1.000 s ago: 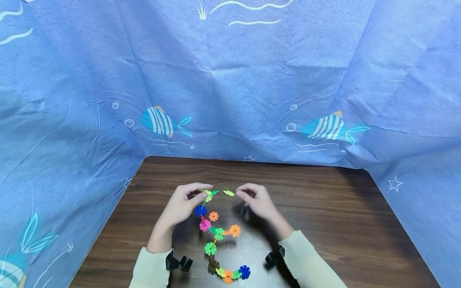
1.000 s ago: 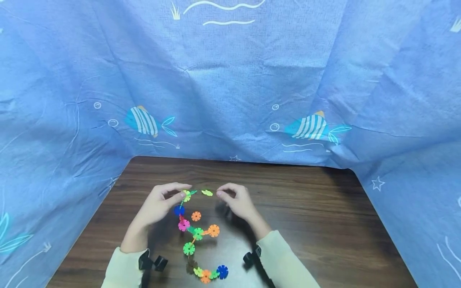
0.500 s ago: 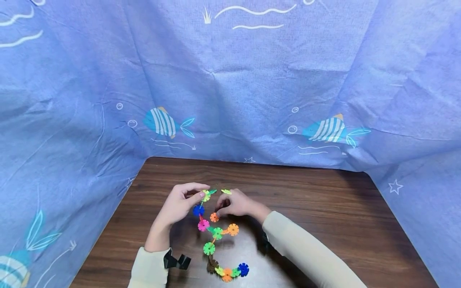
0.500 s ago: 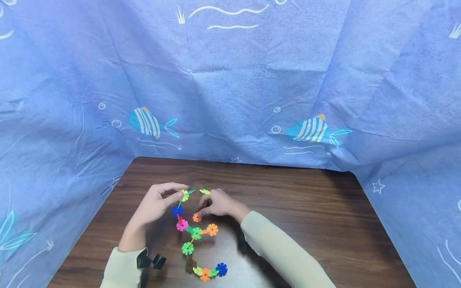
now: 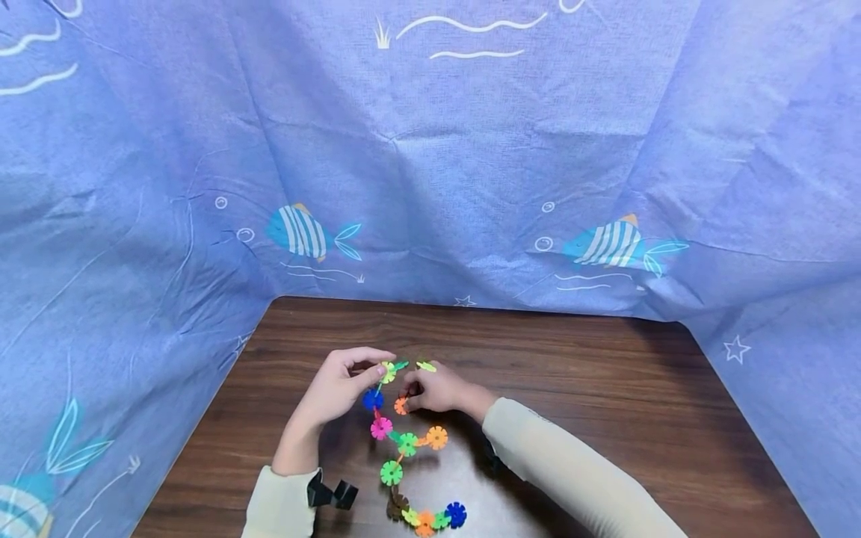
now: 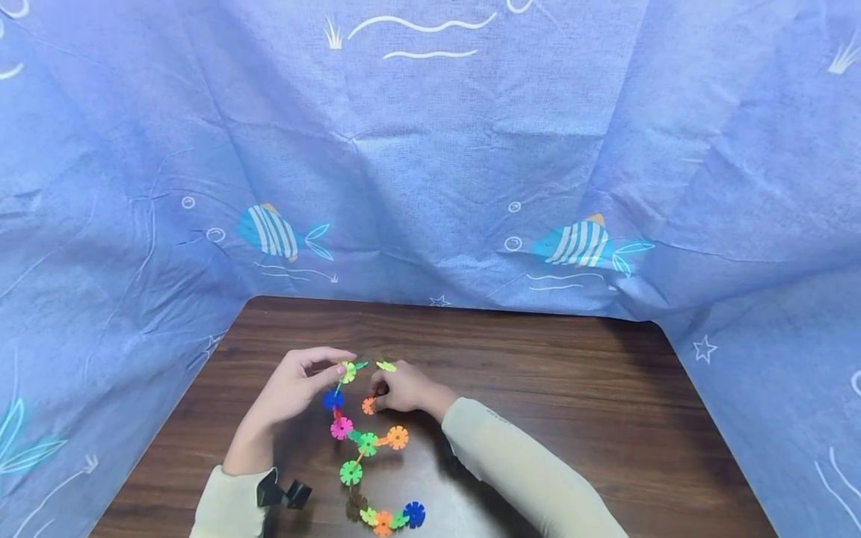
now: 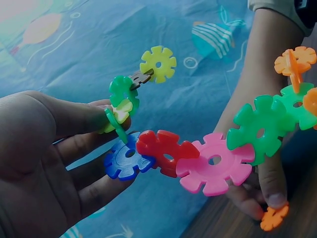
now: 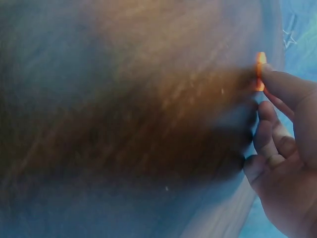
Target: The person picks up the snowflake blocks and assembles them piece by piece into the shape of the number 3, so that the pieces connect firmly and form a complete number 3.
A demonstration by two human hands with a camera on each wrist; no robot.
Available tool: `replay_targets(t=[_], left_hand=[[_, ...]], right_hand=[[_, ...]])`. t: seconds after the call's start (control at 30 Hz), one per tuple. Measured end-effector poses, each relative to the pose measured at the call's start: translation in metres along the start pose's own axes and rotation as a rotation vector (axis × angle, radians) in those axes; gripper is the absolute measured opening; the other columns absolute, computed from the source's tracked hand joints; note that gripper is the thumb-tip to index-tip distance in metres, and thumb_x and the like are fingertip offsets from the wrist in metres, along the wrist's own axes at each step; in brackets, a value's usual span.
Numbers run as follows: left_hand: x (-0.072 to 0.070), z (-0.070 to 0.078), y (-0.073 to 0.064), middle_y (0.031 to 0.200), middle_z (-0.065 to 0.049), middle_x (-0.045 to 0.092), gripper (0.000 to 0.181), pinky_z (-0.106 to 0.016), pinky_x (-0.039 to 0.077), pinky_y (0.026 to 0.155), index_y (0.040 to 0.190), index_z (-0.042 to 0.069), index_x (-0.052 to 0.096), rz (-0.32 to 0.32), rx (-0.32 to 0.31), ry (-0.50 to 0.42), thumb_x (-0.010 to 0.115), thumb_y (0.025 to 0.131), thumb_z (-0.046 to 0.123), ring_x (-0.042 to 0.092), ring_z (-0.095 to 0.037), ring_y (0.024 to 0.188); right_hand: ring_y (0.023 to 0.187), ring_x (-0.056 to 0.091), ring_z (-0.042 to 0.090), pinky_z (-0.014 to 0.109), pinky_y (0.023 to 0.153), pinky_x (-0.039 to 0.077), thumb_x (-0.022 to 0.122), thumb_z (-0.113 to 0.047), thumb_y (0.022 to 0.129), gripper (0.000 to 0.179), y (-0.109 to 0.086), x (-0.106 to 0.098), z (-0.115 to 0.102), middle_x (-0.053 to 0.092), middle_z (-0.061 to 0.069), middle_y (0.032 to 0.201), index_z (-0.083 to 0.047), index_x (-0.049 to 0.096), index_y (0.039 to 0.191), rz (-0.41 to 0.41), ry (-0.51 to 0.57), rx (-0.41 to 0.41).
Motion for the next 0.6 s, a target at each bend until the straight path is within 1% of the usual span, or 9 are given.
replay_targets(t=[0.1, 0.17, 0.23, 0.3, 0.4, 0.5, 0.53, 0.6], left_hand=[[0.002, 0.0, 0.0, 0.116, -0.008, 0.075, 0.025, -0.03, 0.057, 0.075, 0.125, 0.012, 0.073, -0.007, -0.002, 0.005, 0.064, 0.103, 0.016, 0.069, -0.015, 0.089], [0.003, 0.0, 0.001, 0.119, -0.008, 0.074, 0.025, -0.029, 0.056, 0.077, 0.127, 0.012, 0.073, -0.013, 0.006, 0.014, 0.062, 0.104, 0.015, 0.07, -0.019, 0.091], [0.004, 0.001, 0.001, 0.121, -0.008, 0.073, 0.026, -0.029, 0.056, 0.077, 0.128, 0.013, 0.072, -0.021, 0.015, 0.025, 0.061, 0.104, 0.014, 0.068, -0.022, 0.09], [0.005, 0.001, 0.002, 0.121, -0.008, 0.072, 0.027, -0.028, 0.055, 0.076, 0.129, 0.013, 0.071, -0.027, 0.028, 0.031, 0.06, 0.104, 0.012, 0.066, -0.022, 0.087], [0.005, 0.002, 0.002, 0.106, -0.008, 0.069, 0.027, -0.027, 0.052, 0.072, 0.129, 0.012, 0.071, -0.029, 0.042, 0.035, 0.059, 0.105, 0.011, 0.06, -0.018, 0.079], [0.006, 0.003, 0.002, 0.089, -0.008, 0.06, 0.028, -0.026, 0.048, 0.067, 0.131, 0.012, 0.071, -0.024, 0.05, 0.042, 0.059, 0.105, 0.01, 0.053, -0.014, 0.072], [0.005, 0.003, 0.002, 0.086, -0.007, 0.057, 0.029, -0.026, 0.048, 0.065, 0.131, 0.012, 0.07, -0.023, 0.048, 0.046, 0.059, 0.105, 0.01, 0.052, -0.013, 0.07], [0.006, 0.003, 0.003, 0.085, -0.007, 0.054, 0.03, -0.026, 0.047, 0.064, 0.133, 0.012, 0.069, -0.022, 0.049, 0.049, 0.059, 0.105, 0.01, 0.05, -0.012, 0.069]], right_hand=[[0.078, 0.06, 0.001, 0.022, 0.073, 0.052, 0.079, -0.023, 0.091, 0.01, 0.0, -0.002, 0.004, 0.068, -0.013, 0.086, -0.023, 0.077, 0.101, 0.001, -0.003, 0.002], [0.079, 0.06, 0.001, 0.022, 0.074, 0.052, 0.079, -0.02, 0.09, 0.012, 0.0, -0.003, 0.007, 0.069, -0.013, 0.087, -0.022, 0.077, 0.102, -0.003, 0.013, 0.006], [0.078, 0.06, 0.001, 0.022, 0.074, 0.051, 0.08, -0.018, 0.088, 0.012, -0.001, -0.006, 0.009, 0.068, -0.012, 0.087, -0.021, 0.075, 0.098, 0.001, 0.042, 0.01], [0.077, 0.061, 0.002, 0.022, 0.073, 0.051, 0.081, -0.013, 0.087, 0.012, -0.002, -0.011, 0.009, 0.069, -0.011, 0.084, -0.019, 0.073, 0.094, 0.024, 0.088, 0.004], [0.076, 0.062, 0.002, 0.022, 0.073, 0.051, 0.08, -0.008, 0.085, 0.013, -0.007, -0.018, 0.008, 0.069, -0.008, 0.081, -0.015, 0.07, 0.09, 0.07, 0.164, -0.01], [0.076, 0.064, 0.003, 0.023, 0.072, 0.053, 0.077, -0.004, 0.087, 0.012, -0.015, -0.024, 0.012, 0.071, -0.005, 0.081, -0.011, 0.07, 0.093, 0.117, 0.294, -0.011], [0.076, 0.064, 0.004, 0.023, 0.071, 0.054, 0.077, -0.004, 0.089, 0.01, -0.018, -0.027, 0.013, 0.071, -0.004, 0.082, -0.01, 0.071, 0.095, 0.138, 0.331, -0.004], [0.077, 0.065, 0.005, 0.024, 0.071, 0.055, 0.075, -0.004, 0.09, 0.011, -0.026, -0.035, 0.016, 0.072, -0.001, 0.084, -0.008, 0.072, 0.099, 0.196, 0.418, 0.005]])
Point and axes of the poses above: each hand's wrist, its own y-axis towards the middle knuckle, its own x-axis out of the palm, z = x × y, the point moved 10 cm from there along y, towards the middle knuckle
